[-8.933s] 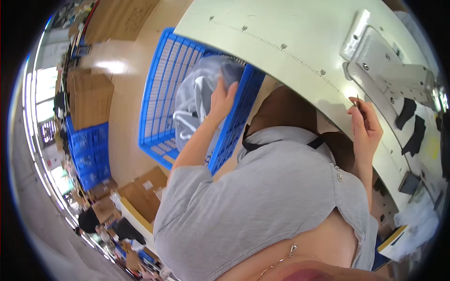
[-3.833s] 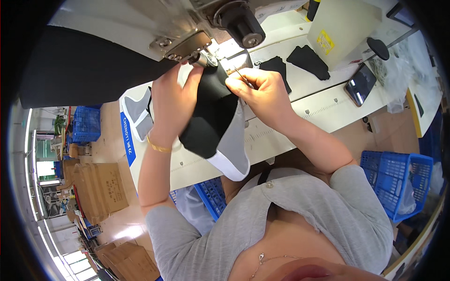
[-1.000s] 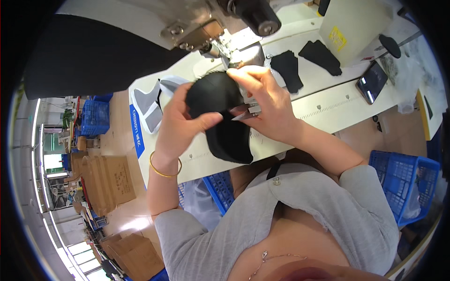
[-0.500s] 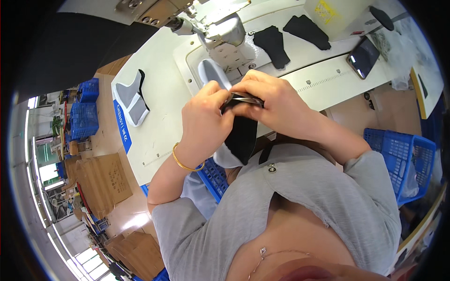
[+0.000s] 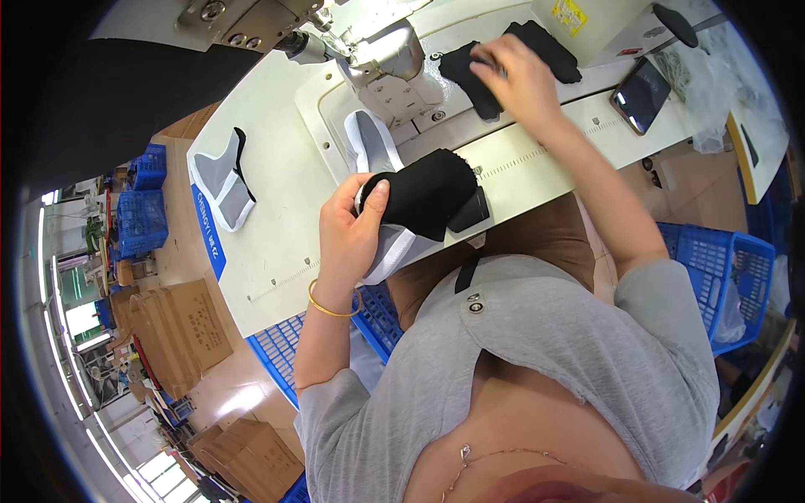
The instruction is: The person aligns shoe upper components, stitches them together using a sewing machine, and trims threads and edges with thread snips.
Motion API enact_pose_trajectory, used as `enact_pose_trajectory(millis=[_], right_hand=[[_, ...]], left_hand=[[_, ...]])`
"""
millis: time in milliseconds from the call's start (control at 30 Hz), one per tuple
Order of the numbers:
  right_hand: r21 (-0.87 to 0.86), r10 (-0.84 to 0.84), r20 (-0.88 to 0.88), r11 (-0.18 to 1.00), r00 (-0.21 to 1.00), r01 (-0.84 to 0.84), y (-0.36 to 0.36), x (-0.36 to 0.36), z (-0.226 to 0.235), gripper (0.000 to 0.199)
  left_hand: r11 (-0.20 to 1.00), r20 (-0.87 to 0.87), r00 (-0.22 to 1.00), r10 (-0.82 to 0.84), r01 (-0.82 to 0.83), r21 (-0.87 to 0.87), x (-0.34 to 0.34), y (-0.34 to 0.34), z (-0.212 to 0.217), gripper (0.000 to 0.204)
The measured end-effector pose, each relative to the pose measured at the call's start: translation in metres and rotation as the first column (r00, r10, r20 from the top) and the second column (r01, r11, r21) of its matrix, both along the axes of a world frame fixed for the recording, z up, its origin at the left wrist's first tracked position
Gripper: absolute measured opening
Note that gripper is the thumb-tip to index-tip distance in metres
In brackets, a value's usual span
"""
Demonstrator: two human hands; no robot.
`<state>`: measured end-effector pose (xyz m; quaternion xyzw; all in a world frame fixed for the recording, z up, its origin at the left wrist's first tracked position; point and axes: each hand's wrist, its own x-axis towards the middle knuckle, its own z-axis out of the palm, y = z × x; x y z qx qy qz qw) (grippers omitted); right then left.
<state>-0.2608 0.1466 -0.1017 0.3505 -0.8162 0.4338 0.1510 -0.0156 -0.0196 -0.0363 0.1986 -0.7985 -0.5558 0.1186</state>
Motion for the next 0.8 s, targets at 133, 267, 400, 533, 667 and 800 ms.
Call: enact_pose_trajectory(millis=[133,267,400,533,667,800], right_hand=[[0.254,0.063,-0.042,0.966,0.997,-0.05,-0.001,-0.045,-0.003,0.019],[0.249,0.089,-0.018,0.965,0.996,-0.082,0.0,-0.046,0.005,0.018],[0.088,0.177,0.068,0.979,0.982,-0.183,0.012,-0.033,0.025,0.024],[0.036,0.346,0.294,0.928,0.891,-0.372,0.021,0.003,0.076,0.018],[-0.313,0.763,0.498,0.601,0.412,-0.735,0.016,0.066,0.111,0.017],[-0.169,0.668,0.512,0.694,0.54,-0.699,-0.004,0.08,0.095,0.017]], left_hand=[[0.998,0.005,1.0,0.007,-0.007,-0.059,-0.005,0.002,0.007,0.021],[0.988,0.035,0.999,0.032,-0.026,-0.149,-0.005,0.002,0.01,0.018],[0.992,0.01,0.999,0.032,-0.03,-0.125,-0.009,0.001,0.011,0.015],[0.997,-0.017,0.998,0.064,-0.065,-0.043,-0.008,0.001,0.012,0.015],[0.999,-0.081,0.996,0.044,-0.045,-0.013,-0.007,0.002,0.015,0.012],[1.0,-0.063,0.998,0.01,-0.01,-0.005,-0.009,0.004,0.021,0.011]])
